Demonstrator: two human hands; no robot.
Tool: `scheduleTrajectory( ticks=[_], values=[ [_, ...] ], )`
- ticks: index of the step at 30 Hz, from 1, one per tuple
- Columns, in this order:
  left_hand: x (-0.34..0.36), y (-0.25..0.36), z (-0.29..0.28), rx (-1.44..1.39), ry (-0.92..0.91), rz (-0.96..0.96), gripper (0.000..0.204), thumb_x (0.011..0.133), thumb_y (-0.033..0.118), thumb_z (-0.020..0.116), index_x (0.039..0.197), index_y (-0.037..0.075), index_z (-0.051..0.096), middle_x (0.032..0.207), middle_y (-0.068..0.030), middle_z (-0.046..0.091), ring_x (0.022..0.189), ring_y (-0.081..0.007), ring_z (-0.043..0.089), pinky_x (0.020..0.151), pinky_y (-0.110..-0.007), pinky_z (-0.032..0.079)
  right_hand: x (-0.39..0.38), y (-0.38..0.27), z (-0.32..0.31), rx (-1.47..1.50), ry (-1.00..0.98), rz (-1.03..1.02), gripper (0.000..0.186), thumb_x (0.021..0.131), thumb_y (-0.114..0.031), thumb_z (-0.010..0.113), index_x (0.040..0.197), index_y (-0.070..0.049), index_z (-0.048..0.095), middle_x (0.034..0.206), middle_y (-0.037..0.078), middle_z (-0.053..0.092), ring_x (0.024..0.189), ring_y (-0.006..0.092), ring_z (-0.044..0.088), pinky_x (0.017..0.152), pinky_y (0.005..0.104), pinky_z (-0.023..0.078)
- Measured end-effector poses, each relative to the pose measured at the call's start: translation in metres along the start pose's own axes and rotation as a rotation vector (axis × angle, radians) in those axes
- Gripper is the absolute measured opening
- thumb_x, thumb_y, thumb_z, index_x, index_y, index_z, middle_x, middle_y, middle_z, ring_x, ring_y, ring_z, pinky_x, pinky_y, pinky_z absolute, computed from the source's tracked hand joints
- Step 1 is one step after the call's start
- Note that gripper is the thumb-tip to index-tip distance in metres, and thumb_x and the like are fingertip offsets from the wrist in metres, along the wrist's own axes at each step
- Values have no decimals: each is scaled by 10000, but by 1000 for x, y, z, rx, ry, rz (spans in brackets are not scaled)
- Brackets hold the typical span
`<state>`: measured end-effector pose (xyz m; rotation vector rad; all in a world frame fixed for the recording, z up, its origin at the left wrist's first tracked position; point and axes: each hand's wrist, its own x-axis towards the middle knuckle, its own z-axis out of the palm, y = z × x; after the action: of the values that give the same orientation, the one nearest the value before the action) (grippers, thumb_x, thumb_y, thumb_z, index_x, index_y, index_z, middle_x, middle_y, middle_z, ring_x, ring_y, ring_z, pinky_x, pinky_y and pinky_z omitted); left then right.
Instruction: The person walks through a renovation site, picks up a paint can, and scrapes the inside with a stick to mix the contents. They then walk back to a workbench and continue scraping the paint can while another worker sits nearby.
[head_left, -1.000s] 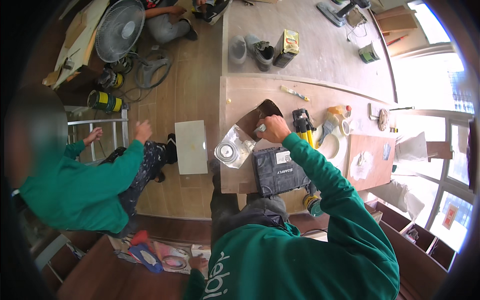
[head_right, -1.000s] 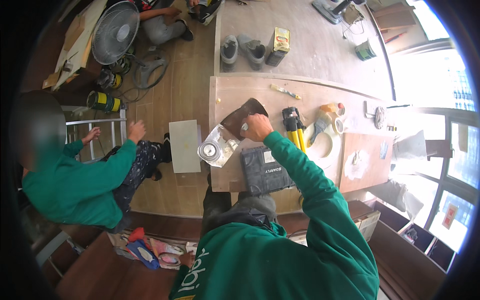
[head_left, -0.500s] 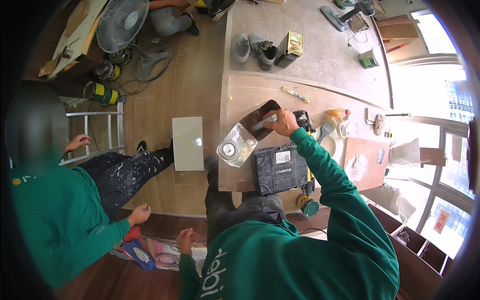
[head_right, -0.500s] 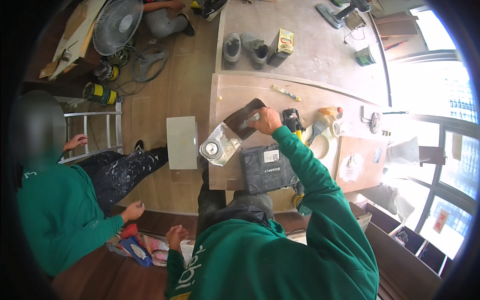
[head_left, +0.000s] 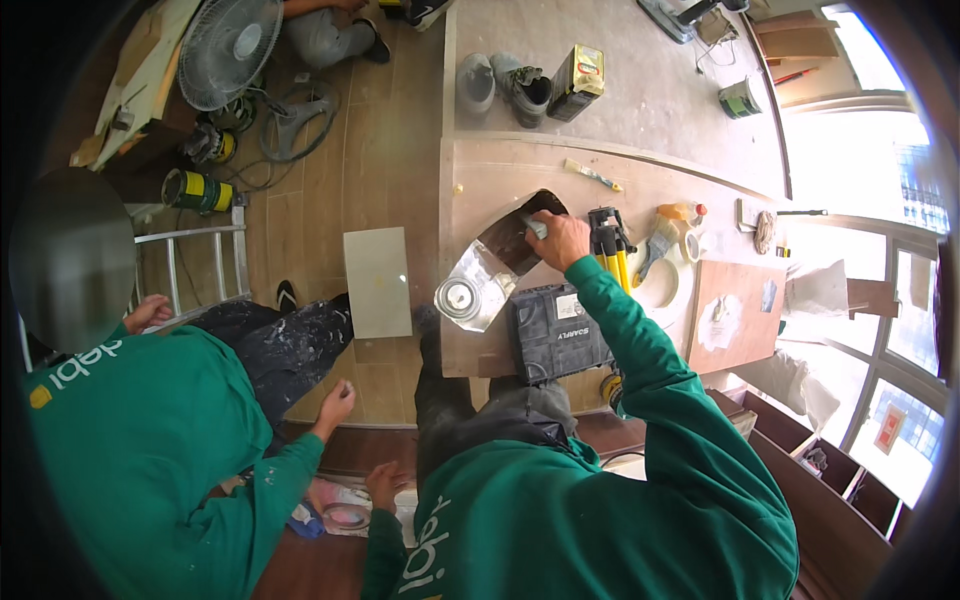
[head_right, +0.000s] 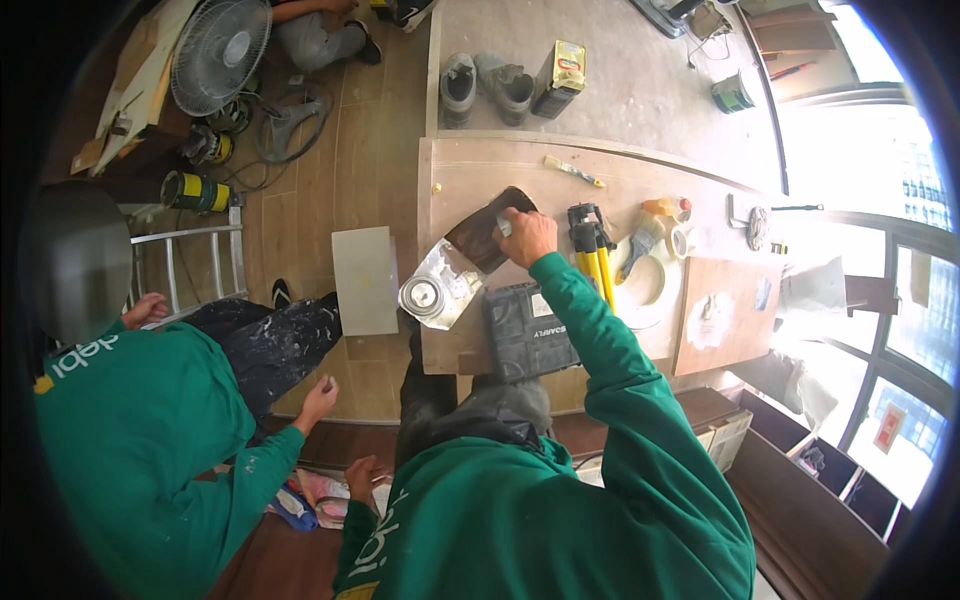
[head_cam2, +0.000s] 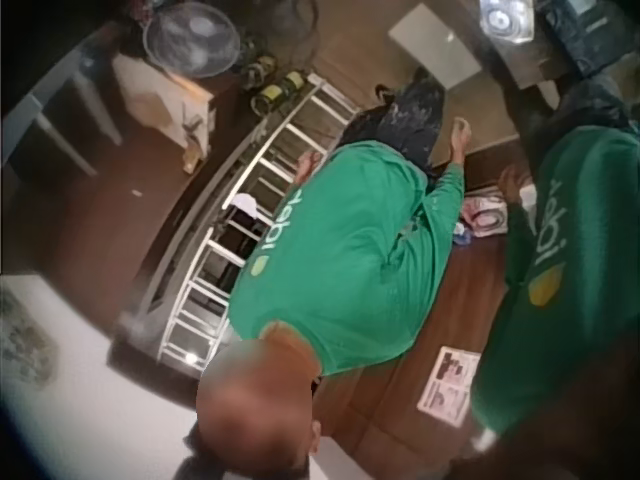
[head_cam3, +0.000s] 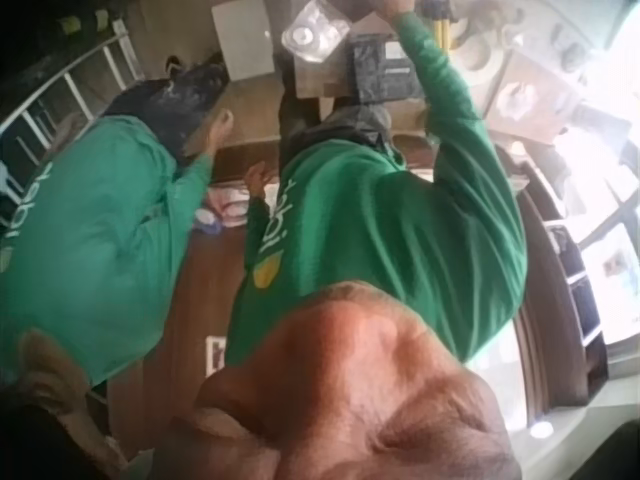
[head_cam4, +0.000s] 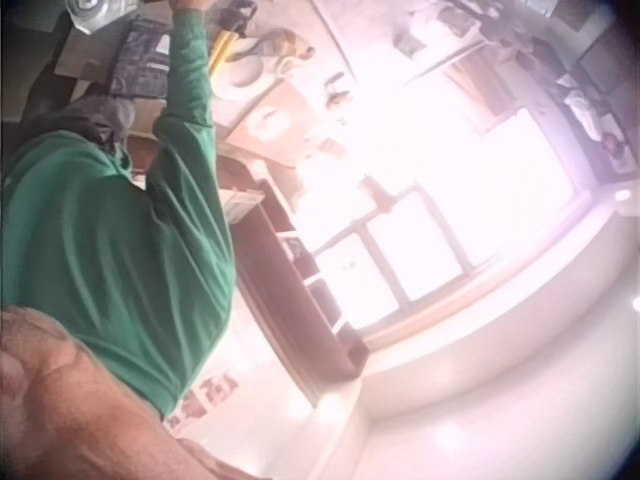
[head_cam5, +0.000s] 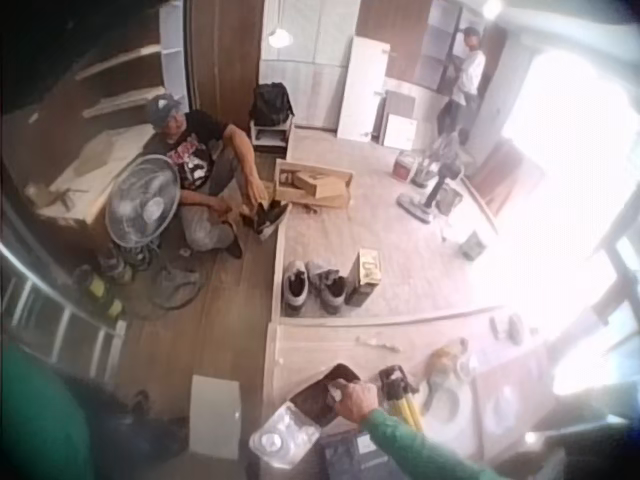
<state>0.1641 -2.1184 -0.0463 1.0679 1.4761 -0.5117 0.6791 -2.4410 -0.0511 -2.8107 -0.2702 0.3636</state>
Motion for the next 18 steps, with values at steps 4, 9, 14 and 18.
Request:
scheduleTrajectory(
  ticks=[4,9,14,18],
  values=[
    [1,4,-1,28,22,32,267,877,239,687,1040,45,604,915,-115,660,816,-251,692,689,-376,565,-16,-6,3,38,-145,-133,326,735,-418,688,945,-177,748,766,175,687,768,362,671,734,441,538],
    [-1,6,-1,24,8,32,259,881,241,684,1039,51,604,928,-105,659,820,-250,692,702,-379,569,3,-5,-29,155,-25,64,350,727,-424,690,957,-166,746,805,178,696,770,369,672,734,436,543],
    [-2,6,-3,20,15,24,252,881,237,684,1039,56,605,906,-101,660,784,-247,690,681,-374,572,-22,-14,15,-106,-138,-111,321,739,-404,686,963,-180,740,751,184,681,758,355,670,710,450,532],
    [-5,3,0,18,19,35,245,882,233,686,1033,57,605,895,-105,661,785,-254,692,669,-372,576,-12,2,3,37,-181,-283,307,727,-415,693,933,-195,749,760,177,684,785,351,672,730,443,535]
  ],
)
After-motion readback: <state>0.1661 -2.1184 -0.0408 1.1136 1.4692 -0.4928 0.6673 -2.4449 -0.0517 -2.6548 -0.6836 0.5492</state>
